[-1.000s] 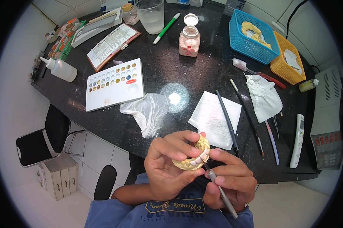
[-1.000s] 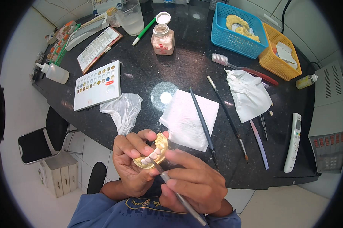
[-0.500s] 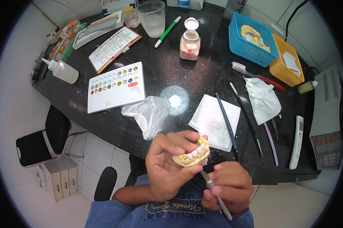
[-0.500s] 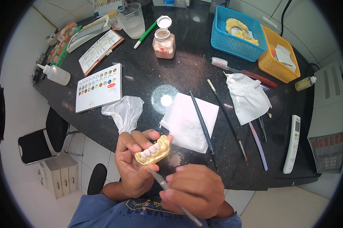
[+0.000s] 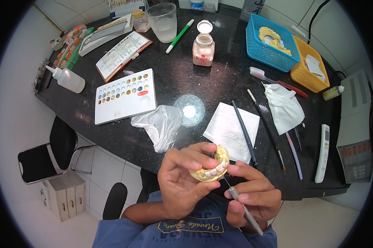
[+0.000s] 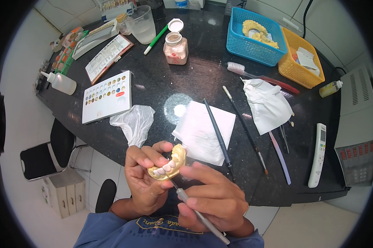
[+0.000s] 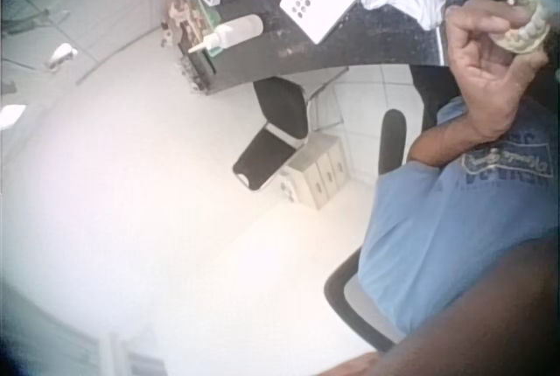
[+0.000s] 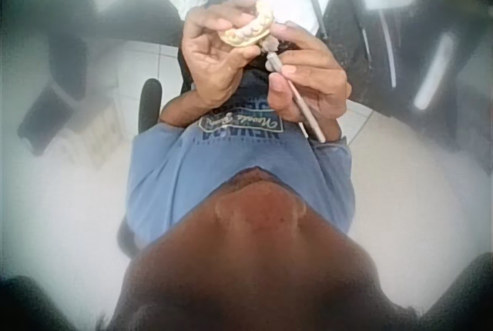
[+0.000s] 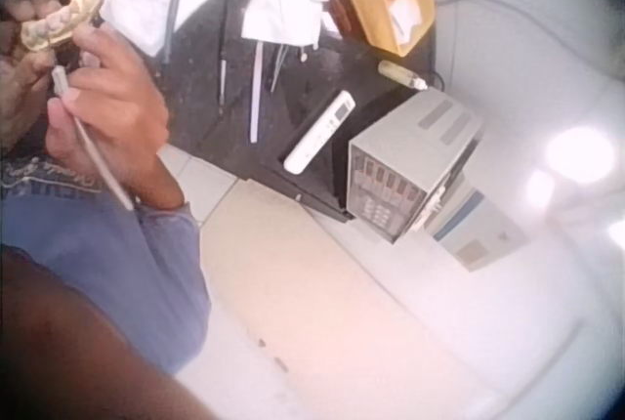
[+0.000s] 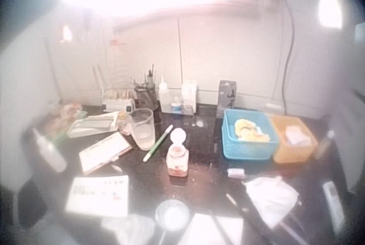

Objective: The person paints a yellow dental cast with a fine brush, applying pink and white pigments to the gum and tooth areas. They switch between a brush and a metal sculpting tool to refine the surface and blend the colors on the model.

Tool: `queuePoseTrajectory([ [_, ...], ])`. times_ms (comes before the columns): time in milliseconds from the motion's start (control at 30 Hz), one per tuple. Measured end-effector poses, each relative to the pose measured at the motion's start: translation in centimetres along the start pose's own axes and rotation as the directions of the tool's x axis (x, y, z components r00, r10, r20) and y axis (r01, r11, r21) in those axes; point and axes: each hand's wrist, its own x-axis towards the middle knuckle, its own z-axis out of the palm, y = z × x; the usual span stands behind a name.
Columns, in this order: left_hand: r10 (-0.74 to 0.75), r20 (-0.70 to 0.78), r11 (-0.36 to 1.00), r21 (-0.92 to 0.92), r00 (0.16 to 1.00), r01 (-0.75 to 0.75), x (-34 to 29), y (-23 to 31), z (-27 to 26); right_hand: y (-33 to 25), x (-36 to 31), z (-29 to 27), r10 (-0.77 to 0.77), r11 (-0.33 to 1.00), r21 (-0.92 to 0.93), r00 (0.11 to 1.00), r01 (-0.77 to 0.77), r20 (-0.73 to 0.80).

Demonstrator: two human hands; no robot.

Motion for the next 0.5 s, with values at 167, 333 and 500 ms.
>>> queuePoseTrajectory([
  [167,0.024,-0.005,0.999,0.022,1.0,-0.024,-0.11,-0.07,-0.11,0.15,0.02,0.15,0.001,1.0,-0.002,1.0,-0.001,0.014],
  [333,0.027,-0.003,0.999,0.017,1.0,-0.027,-0.06,-0.07,-0.13,-0.1,-0.11,-0.35,0.024,0.998,-0.054,0.99,-0.017,0.136],
  [500,0.033,-0.003,0.999,0.012,0.999,-0.033,0.0,-0.02,0.04,-0.1,-0.04,-0.22,0.022,0.999,-0.042,0.995,-0.018,0.098],
])
